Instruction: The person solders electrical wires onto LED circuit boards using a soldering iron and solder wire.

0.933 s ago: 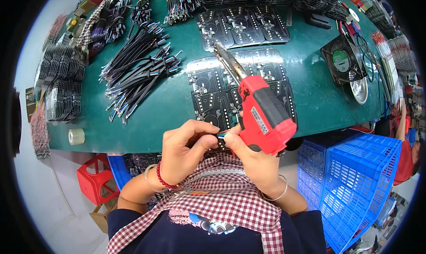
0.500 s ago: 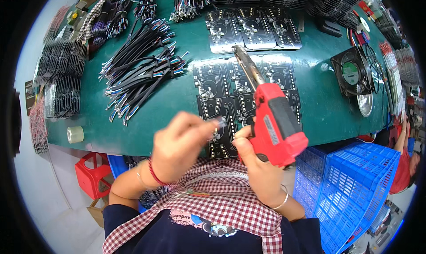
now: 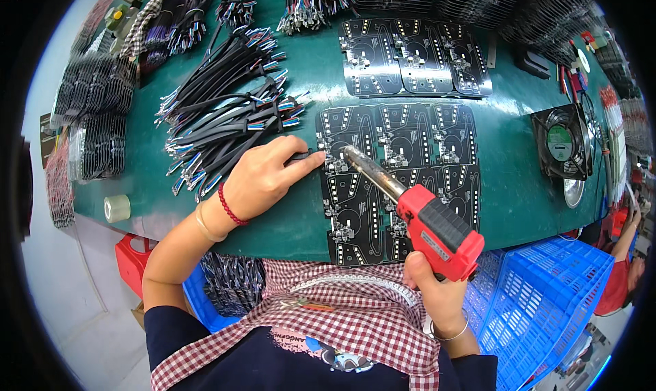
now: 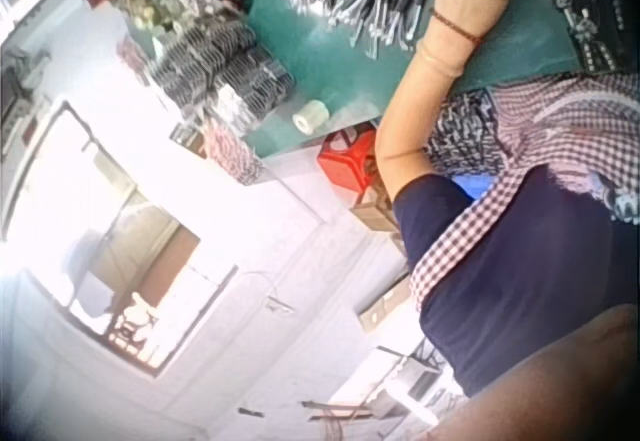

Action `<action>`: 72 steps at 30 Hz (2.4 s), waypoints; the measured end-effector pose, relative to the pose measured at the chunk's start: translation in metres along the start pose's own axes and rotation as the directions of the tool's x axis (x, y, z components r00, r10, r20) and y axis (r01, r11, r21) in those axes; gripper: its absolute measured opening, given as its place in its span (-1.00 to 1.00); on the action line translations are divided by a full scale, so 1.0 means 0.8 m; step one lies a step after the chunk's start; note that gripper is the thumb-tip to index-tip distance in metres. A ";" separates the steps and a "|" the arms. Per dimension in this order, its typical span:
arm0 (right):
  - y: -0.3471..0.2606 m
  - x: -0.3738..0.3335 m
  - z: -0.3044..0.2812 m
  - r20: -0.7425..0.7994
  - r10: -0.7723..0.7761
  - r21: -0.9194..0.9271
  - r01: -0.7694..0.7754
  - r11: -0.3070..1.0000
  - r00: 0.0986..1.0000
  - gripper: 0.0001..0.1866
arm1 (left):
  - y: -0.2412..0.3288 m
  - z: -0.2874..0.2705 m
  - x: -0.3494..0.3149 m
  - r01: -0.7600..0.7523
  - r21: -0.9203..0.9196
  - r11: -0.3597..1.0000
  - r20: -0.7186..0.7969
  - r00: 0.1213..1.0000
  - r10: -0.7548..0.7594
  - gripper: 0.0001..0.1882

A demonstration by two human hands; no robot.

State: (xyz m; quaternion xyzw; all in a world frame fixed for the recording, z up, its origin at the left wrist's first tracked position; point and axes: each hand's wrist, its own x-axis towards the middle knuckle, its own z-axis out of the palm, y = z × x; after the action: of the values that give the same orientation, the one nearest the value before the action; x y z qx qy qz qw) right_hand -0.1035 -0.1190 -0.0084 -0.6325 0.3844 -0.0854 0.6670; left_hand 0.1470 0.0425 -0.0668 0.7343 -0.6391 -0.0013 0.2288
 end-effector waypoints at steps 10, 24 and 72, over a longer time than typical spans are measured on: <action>0.024 -0.003 -0.002 0.057 0.005 -0.127 0.002 0.992 0.998 -0.66 | -0.003 0.001 -0.001 -0.003 -0.003 1.000 0.001 1.000 0.003 -0.66; 0.022 -0.003 0.007 0.009 -0.057 -0.245 0.058 0.968 0.998 -0.93 | -0.003 0.003 -0.001 0.015 -0.030 0.999 0.001 1.000 -0.015 -0.69; 0.008 -0.010 0.010 0.032 0.056 -0.088 -0.053 0.995 0.998 -0.66 | -0.002 -0.005 0.007 -0.012 0.024 1.000 0.058 0.998 0.010 -0.78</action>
State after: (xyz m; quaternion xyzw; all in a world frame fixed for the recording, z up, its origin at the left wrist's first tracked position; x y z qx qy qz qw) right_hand -0.1062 -0.1070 -0.0116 -0.6517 0.3932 -0.0391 0.6475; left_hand 0.1505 0.0391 -0.0622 0.7331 -0.6495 -0.0134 0.2011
